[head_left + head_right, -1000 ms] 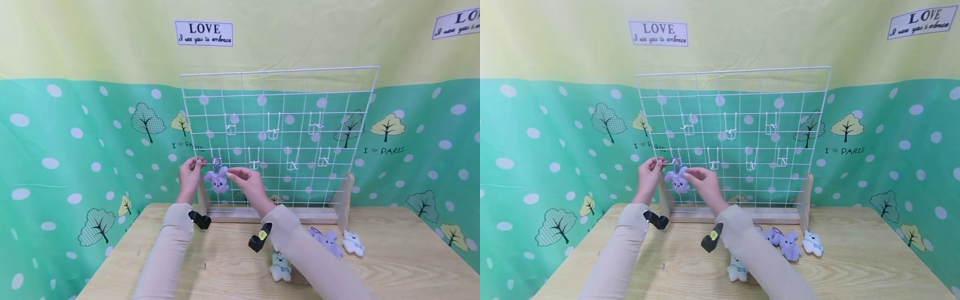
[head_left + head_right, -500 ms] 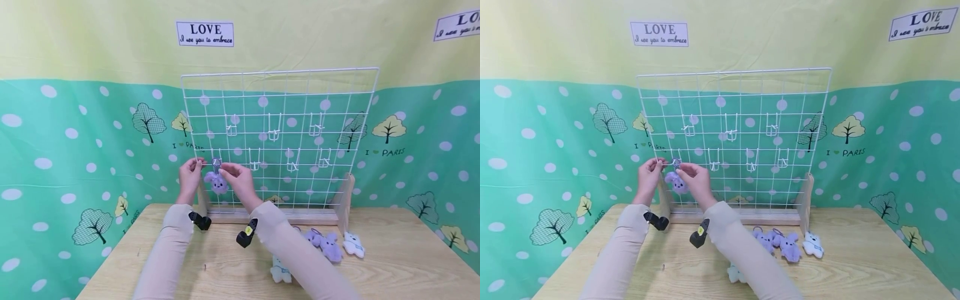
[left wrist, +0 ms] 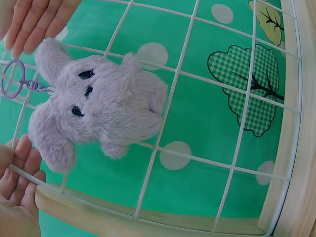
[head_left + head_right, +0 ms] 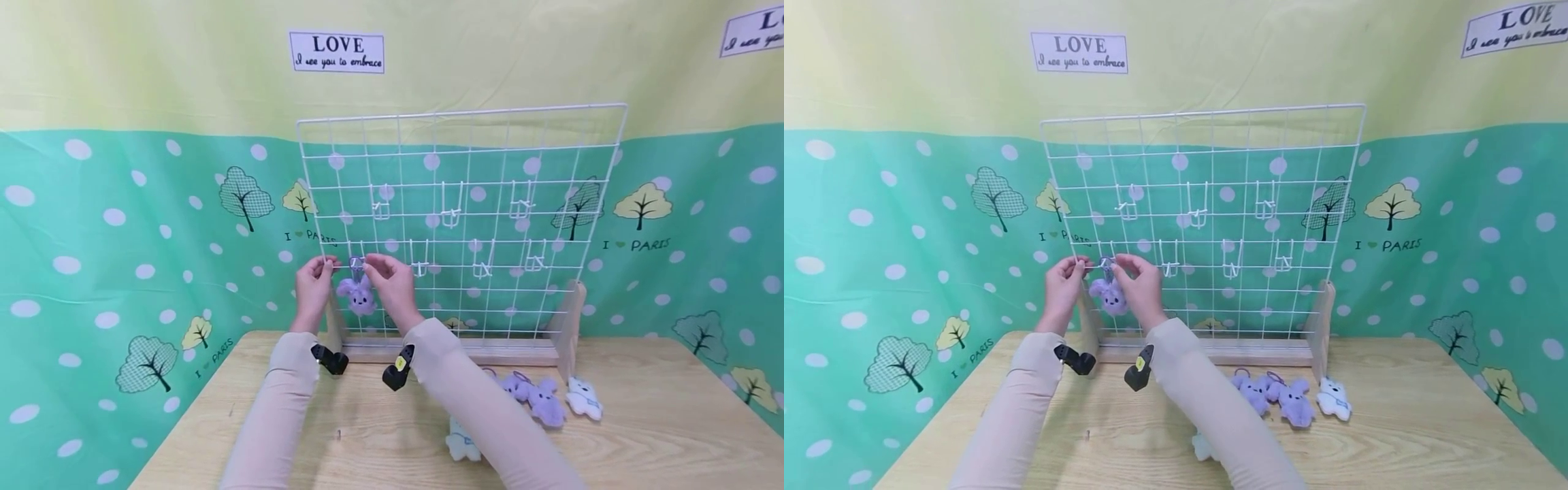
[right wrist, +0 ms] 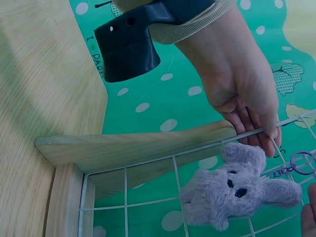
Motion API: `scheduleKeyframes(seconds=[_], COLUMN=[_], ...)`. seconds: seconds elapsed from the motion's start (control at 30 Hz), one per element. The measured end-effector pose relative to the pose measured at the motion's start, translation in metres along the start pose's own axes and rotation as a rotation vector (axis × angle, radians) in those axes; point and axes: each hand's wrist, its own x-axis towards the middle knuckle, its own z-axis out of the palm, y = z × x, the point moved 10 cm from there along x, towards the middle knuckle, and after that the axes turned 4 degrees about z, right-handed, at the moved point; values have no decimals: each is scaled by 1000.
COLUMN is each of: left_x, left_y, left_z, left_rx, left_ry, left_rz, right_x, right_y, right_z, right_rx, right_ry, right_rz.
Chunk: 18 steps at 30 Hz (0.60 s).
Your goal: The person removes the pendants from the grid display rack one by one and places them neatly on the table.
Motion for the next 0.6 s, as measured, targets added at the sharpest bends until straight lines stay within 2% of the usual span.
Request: scheduleKeyframes(seconds=[0.43,0.6], left_x=[1,1], left_y=[-1,-1], left_z=[0,0], left_rx=[-3,-7], left_ry=[-1,2], left_rz=[6,17], right_x=[4,4], right_y=[1,6], right_z=[6,9], right_rx=[-15,-9], right_ry=[25,34], right_rz=[-22,3])
